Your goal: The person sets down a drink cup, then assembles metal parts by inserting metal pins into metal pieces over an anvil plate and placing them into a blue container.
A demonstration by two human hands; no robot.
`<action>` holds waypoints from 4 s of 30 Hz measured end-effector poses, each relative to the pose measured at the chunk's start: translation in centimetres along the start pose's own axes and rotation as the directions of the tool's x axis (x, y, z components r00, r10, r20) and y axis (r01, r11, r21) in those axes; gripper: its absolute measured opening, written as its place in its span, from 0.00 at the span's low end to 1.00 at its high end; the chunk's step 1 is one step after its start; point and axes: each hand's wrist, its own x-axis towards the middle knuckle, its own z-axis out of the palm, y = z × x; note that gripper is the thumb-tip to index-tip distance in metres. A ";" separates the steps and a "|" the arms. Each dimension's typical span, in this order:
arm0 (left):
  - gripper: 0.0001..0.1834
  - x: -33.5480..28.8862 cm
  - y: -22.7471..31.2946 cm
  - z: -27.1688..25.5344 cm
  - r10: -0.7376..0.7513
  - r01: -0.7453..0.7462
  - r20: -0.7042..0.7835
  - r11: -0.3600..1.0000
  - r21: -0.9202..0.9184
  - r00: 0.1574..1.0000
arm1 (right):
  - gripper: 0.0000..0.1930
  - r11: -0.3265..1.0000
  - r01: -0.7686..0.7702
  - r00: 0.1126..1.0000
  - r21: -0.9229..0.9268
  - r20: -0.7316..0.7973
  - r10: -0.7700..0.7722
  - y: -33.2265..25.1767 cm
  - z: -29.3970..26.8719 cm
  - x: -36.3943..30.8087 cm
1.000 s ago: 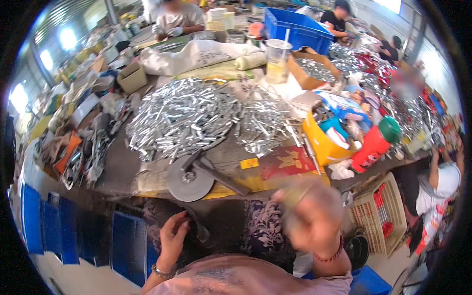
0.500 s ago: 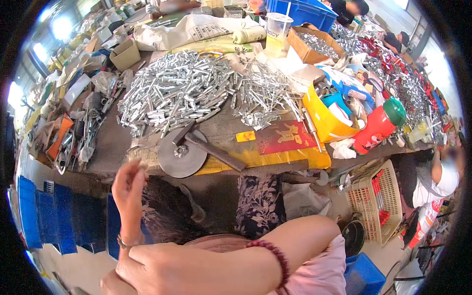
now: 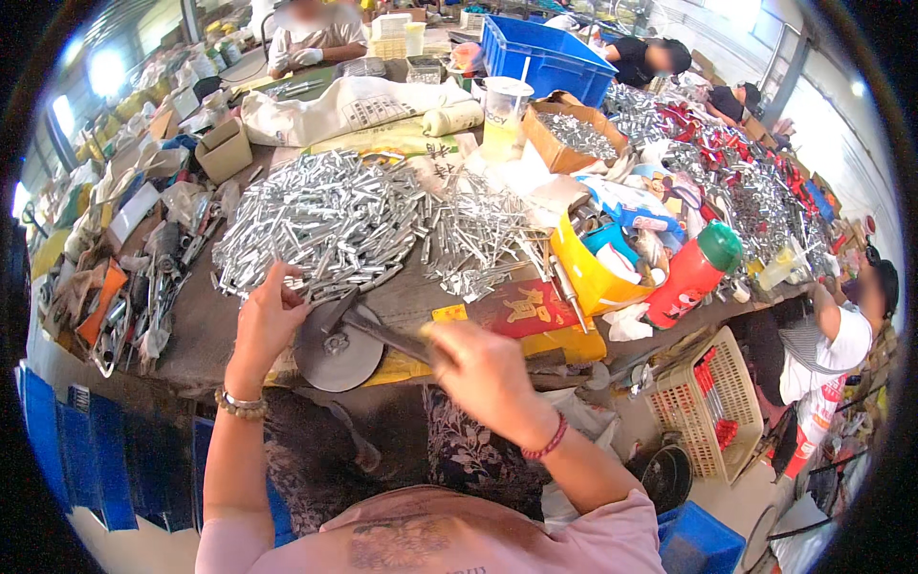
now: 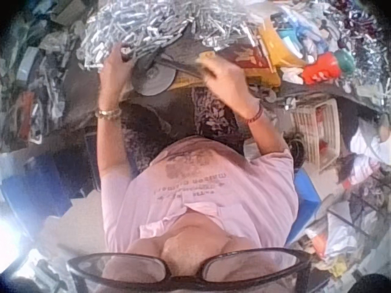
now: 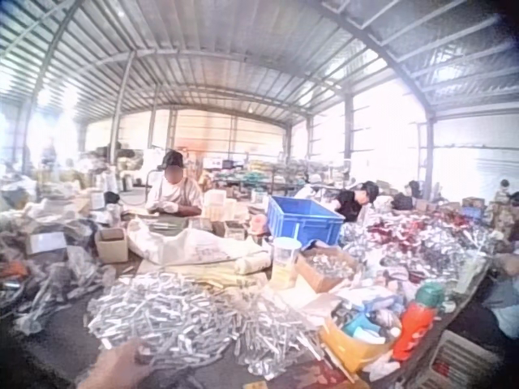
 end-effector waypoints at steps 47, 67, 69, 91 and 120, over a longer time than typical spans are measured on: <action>0.12 -9.6 0.2 0.1 0.183 -0.201 -0.125 0.967 -0.155 0.975 | 0.05 0.918 0.389 0.892 -0.078 0.279 -0.355 -3.2 6.5 3.8; 0.11 -9.7 1.0 0.2 0.088 -0.098 -0.054 0.969 -0.227 0.995 | 0.08 0.975 -0.002 0.997 -0.223 -0.079 -0.016 3.9 1.1 4.9; 0.11 -9.6 1.1 0.2 0.096 -0.106 -0.055 0.967 -0.231 0.994 | 0.08 0.952 -0.026 0.999 -0.306 -0.045 0.013 5.5 0.2 4.9; 0.11 -9.8 0.7 0.4 0.167 -0.182 -0.100 0.969 -0.169 0.981 | 0.12 0.945 0.075 0.988 -0.319 0.152 -0.027 7.1 0.4 5.7; 0.09 -10.0 0.5 0.4 0.211 -0.229 -0.144 0.967 -0.116 0.967 | 0.07 0.884 0.118 0.977 -0.452 0.213 -0.022 5.9 2.3 7.1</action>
